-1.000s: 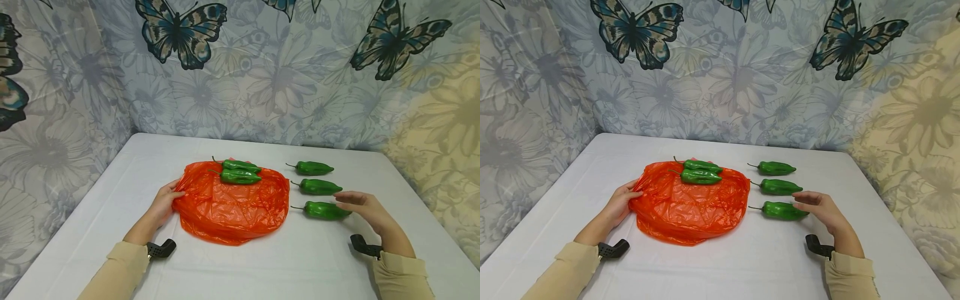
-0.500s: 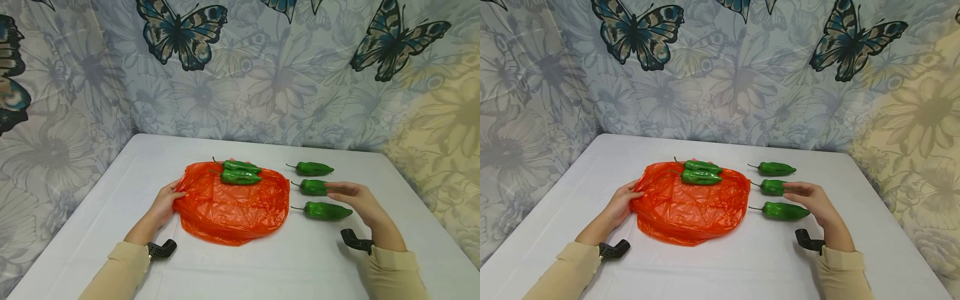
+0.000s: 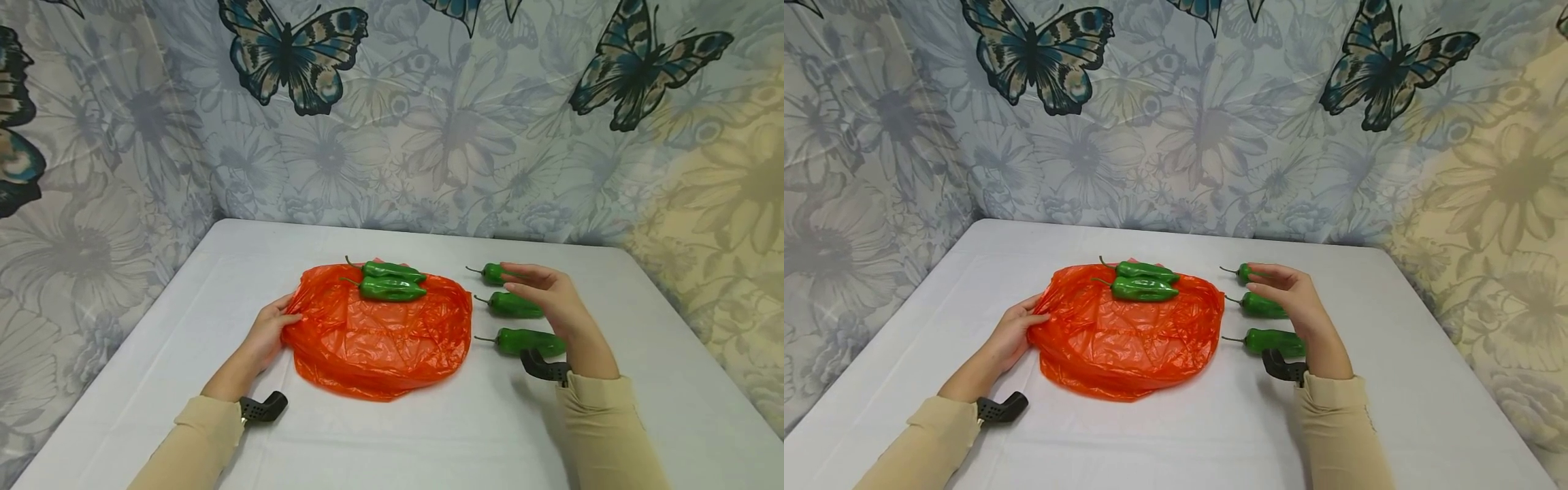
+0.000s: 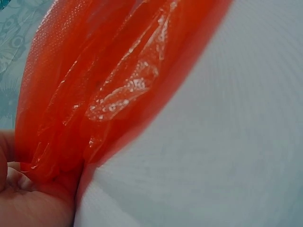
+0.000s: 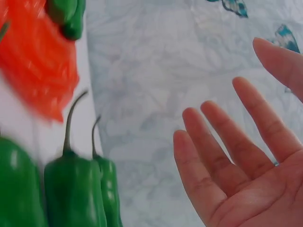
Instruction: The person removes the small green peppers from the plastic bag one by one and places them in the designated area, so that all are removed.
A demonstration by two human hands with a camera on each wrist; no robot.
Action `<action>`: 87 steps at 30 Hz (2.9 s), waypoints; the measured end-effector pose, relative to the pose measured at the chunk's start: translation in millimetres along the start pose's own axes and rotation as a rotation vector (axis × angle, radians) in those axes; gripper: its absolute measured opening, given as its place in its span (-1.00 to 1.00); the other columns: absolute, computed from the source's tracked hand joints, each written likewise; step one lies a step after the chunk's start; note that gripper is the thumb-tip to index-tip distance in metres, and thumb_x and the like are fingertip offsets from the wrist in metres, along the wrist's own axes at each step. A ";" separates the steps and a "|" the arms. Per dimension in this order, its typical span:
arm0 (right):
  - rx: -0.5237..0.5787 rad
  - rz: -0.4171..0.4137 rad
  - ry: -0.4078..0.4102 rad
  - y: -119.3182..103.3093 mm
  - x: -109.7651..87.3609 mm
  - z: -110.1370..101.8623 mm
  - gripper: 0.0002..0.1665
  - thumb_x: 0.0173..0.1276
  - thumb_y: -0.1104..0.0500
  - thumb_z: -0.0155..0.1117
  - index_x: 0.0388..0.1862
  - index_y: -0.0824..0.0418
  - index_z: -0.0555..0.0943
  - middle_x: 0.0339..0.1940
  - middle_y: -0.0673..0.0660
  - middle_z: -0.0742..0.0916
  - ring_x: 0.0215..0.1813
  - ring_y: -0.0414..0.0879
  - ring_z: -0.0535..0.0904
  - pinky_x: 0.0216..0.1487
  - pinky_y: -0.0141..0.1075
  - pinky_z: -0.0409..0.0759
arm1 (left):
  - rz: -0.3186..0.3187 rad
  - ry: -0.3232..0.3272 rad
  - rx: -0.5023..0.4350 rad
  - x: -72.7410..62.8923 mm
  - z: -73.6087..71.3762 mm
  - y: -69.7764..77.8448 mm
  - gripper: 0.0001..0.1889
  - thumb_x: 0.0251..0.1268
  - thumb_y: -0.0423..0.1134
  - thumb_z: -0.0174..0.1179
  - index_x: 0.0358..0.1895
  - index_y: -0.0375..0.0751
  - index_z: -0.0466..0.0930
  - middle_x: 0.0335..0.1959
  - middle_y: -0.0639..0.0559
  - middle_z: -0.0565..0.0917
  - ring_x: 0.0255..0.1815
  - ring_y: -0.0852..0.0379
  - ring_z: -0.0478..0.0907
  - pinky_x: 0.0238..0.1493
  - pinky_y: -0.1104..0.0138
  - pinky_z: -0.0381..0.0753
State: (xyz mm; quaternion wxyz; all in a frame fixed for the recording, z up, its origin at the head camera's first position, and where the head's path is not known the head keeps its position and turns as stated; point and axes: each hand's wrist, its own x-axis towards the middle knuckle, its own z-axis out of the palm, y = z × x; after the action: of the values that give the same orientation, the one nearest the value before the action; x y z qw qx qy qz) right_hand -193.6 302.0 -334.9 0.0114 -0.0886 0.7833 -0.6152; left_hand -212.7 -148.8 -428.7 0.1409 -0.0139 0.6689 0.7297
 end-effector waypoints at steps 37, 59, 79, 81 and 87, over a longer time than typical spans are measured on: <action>0.087 -0.039 -0.202 1.8 92.4 102.2 -0.66 0.22 0.27 0.28 0.01 0.25 0.61 0.29 0.20 0.51 0.27 -0.06 0.45 0.27 -0.18 0.41 | 0.022 0.002 -0.005 -0.7 -1.2 0.5 -0.38 0.36 -0.46 -0.15 0.46 -0.29 -0.07 0.46 -0.22 0.11 -0.10 0.52 0.44 -0.09 0.63 0.50; 0.017 -0.008 -0.250 33.1 103.2 138.3 -0.58 0.17 0.36 0.28 0.04 0.45 0.56 0.14 0.33 0.60 0.15 0.05 0.54 0.03 -0.37 0.55 | 0.008 0.005 0.009 -0.6 0.3 1.2 -0.38 0.37 -0.43 -0.14 0.47 -0.24 -0.06 0.47 -0.17 0.10 0.08 0.35 0.39 -0.06 0.62 0.49; -0.145 -0.020 -0.332 42.6 103.1 148.0 -0.68 0.18 0.44 0.22 -0.05 0.45 0.61 0.09 0.33 0.63 0.28 0.11 0.42 0.25 -0.10 0.43 | 0.001 0.016 0.009 -0.5 0.7 1.7 -0.39 0.37 -0.44 -0.14 0.46 -0.26 -0.06 0.47 -0.17 0.11 0.21 0.20 0.34 -0.05 0.62 0.49; -0.167 -0.020 -0.330 41.9 102.2 148.2 -0.65 0.18 0.43 0.23 -0.01 0.43 0.60 0.09 0.32 0.63 0.25 0.10 0.44 0.22 -0.12 0.45 | 0.000 0.014 0.011 -0.6 0.6 1.9 -0.38 0.37 -0.43 -0.14 0.47 -0.25 -0.06 0.47 -0.16 0.11 0.22 0.18 0.33 -0.05 0.62 0.49; -0.213 -0.002 -0.331 39.7 101.8 148.0 -0.59 0.16 0.40 0.27 0.04 0.37 0.59 0.07 0.31 0.65 0.19 0.06 0.48 0.16 -0.17 0.50 | 0.004 0.011 0.014 -0.3 0.9 2.4 -0.38 0.37 -0.43 -0.15 0.47 -0.24 -0.07 0.47 -0.16 0.10 0.27 0.13 0.28 -0.05 0.63 0.48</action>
State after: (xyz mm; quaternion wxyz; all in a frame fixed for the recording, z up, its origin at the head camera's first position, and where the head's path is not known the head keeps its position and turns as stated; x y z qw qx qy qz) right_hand -280.0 153.2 -399.9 0.1303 -0.1900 0.8313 -0.5058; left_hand -212.8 -148.1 -426.3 0.1357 -0.0155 0.6747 0.7253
